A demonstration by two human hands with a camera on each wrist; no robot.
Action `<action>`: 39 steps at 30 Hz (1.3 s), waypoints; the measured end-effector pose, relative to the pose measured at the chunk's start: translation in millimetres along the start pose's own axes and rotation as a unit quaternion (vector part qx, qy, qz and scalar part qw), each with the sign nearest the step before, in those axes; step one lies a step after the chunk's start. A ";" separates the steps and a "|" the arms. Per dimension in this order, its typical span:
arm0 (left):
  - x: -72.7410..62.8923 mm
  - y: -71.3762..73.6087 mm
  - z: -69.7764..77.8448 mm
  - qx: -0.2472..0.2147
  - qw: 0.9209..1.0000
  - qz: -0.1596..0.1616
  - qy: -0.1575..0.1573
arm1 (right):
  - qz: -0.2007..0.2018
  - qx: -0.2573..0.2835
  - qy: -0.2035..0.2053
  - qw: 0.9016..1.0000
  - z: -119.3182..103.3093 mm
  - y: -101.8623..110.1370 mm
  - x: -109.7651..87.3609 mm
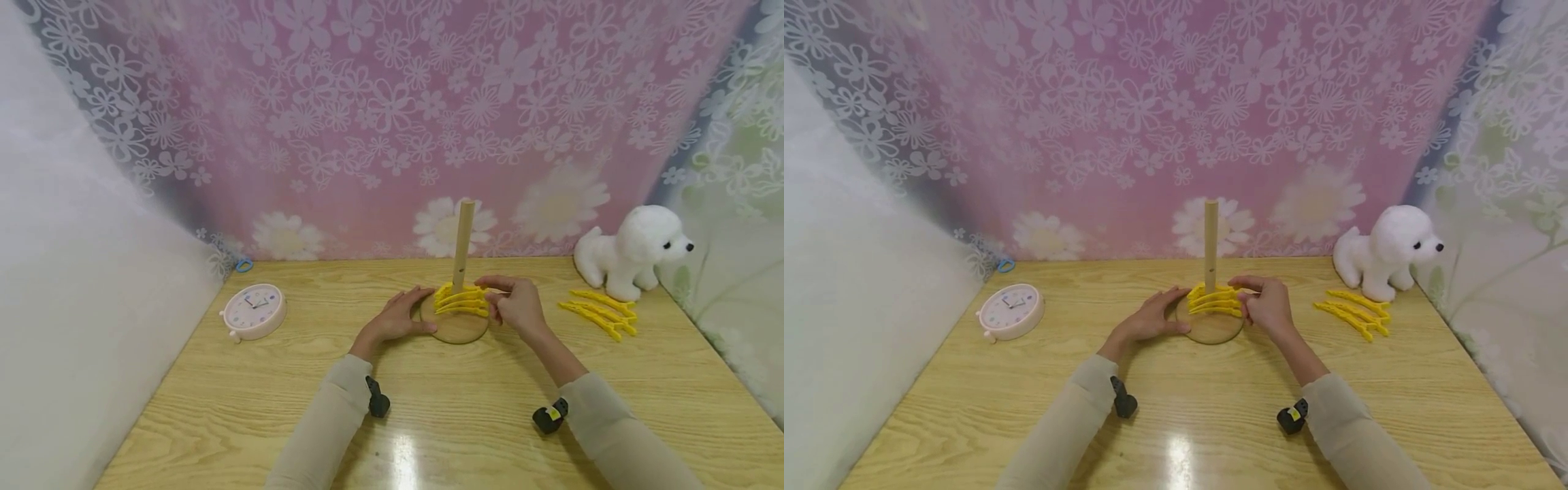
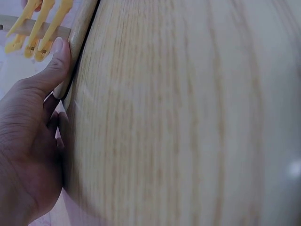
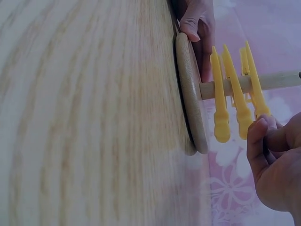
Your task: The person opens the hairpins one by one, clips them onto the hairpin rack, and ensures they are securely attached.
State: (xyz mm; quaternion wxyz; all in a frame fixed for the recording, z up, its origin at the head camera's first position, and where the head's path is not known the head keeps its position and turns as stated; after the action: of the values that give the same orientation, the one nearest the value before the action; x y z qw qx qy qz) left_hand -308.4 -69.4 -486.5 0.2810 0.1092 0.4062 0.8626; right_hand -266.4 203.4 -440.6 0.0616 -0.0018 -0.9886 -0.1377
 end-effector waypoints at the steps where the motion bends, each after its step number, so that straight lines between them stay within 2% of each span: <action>1: 0.1 0.0 0.1 0.001 1.000 -0.001 0.000 | -0.002 0.003 0.000 1.000 0.6 0.4 -0.1; 11: 0.2 -0.7 1.4 0.004 1.000 0.001 0.006 | -0.027 -0.006 0.002 1.000 3.0 5.8 -2.5; 15: 0.2 -1.8 1.0 0.005 1.000 0.001 -0.001 | -0.042 -0.010 0.013 0.999 3.7 7.8 -4.3; 28: -0.4 -1.2 -0.5 0.004 1.000 -0.001 0.003 | -0.081 0.026 0.039 0.996 9.9 14.4 -8.0; 33: 0.7 -0.9 -0.3 -0.008 1.000 0.002 0.010 | -0.089 0.030 0.043 0.995 8.8 26.3 -13.5; 39: 1.4 -0.3 -1.3 -0.013 1.000 0.002 0.014 | -0.088 0.015 0.024 0.996 11.1 49.0 -24.6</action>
State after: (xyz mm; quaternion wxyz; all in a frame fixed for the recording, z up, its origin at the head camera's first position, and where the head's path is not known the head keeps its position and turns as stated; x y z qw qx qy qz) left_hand -310.0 -69.3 -487.7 0.2744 0.0939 0.3985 0.8701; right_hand -242.3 253.9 -440.9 0.0731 0.0897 -0.9851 -0.1276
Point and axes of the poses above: each hand's wrist, its own x-axis towards the middle knuckle, its own y-axis out of the back of the hand, z = x × y, the point moved 1 cm from there along x, towards the middle knuckle, and after that the axes turned 3 degrees about x, right-handed, at the moved point
